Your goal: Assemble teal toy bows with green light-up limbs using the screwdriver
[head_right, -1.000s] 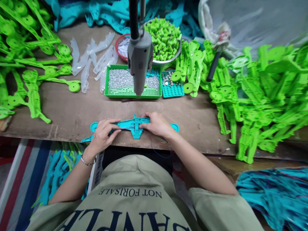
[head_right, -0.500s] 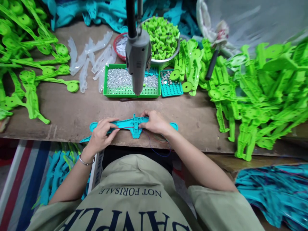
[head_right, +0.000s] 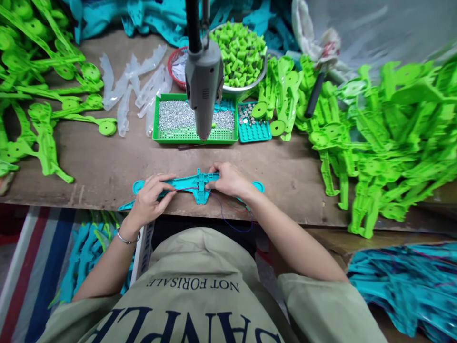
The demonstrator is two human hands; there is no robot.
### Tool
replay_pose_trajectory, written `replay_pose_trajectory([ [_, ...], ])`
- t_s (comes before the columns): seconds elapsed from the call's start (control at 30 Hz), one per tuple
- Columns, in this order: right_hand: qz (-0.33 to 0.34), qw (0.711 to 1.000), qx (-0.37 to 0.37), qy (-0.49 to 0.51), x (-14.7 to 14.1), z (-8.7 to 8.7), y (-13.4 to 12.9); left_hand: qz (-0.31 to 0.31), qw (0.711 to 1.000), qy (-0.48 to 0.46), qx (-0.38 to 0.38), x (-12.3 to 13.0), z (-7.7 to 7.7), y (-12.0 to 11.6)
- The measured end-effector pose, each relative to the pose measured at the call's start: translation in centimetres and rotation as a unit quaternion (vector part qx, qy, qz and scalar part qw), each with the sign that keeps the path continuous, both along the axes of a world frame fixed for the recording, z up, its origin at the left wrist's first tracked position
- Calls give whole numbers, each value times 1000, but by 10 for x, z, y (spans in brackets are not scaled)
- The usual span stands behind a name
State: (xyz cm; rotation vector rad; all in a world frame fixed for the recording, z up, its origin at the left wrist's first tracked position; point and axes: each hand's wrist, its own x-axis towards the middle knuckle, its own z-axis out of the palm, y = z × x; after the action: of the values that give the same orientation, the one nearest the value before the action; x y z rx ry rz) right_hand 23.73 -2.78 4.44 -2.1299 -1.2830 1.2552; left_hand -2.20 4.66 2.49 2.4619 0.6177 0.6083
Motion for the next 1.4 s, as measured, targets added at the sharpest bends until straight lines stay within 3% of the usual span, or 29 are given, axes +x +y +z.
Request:
replay_pose_trajectory([
  [0.17,14,998,-25,-56,-6,8,1,-9,1000,-13,9,1,-2,0],
  [0.43,74,993,31,-88,-4,0,-4,-13,999,-23,-30,1,-2,4],
  [0.53,63,992,96,-56,6,-1,-11,3,999,-40,-29,0,1,6],
  [0.7,2,957,261,-125,32,21,-47,124,985,29,115,-6,14,3],
  [0.77,50,956,253,-138,38,32,-69,155,978,51,132,-9,17,1],
  [0.83,140,958,209,-136,36,38,-91,163,978,57,121,-12,16,1],
  [0.9,208,945,173,-183,29,35,-110,163,979,54,108,-14,12,1],
  [0.97,229,915,172,-283,20,26,-123,163,980,44,103,-15,8,2],
  [1.07,226,861,218,-400,11,10,-132,170,980,28,96,-16,4,2],
  [1.13,230,847,259,-403,9,6,-131,183,980,28,76,-18,3,1],
  [1.27,203,870,351,-279,8,8,-115,225,974,28,8,-23,6,1],
  [1.4,70,889,418,-176,-4,-2,-81,258,964,-13,-68,-25,13,3],
])
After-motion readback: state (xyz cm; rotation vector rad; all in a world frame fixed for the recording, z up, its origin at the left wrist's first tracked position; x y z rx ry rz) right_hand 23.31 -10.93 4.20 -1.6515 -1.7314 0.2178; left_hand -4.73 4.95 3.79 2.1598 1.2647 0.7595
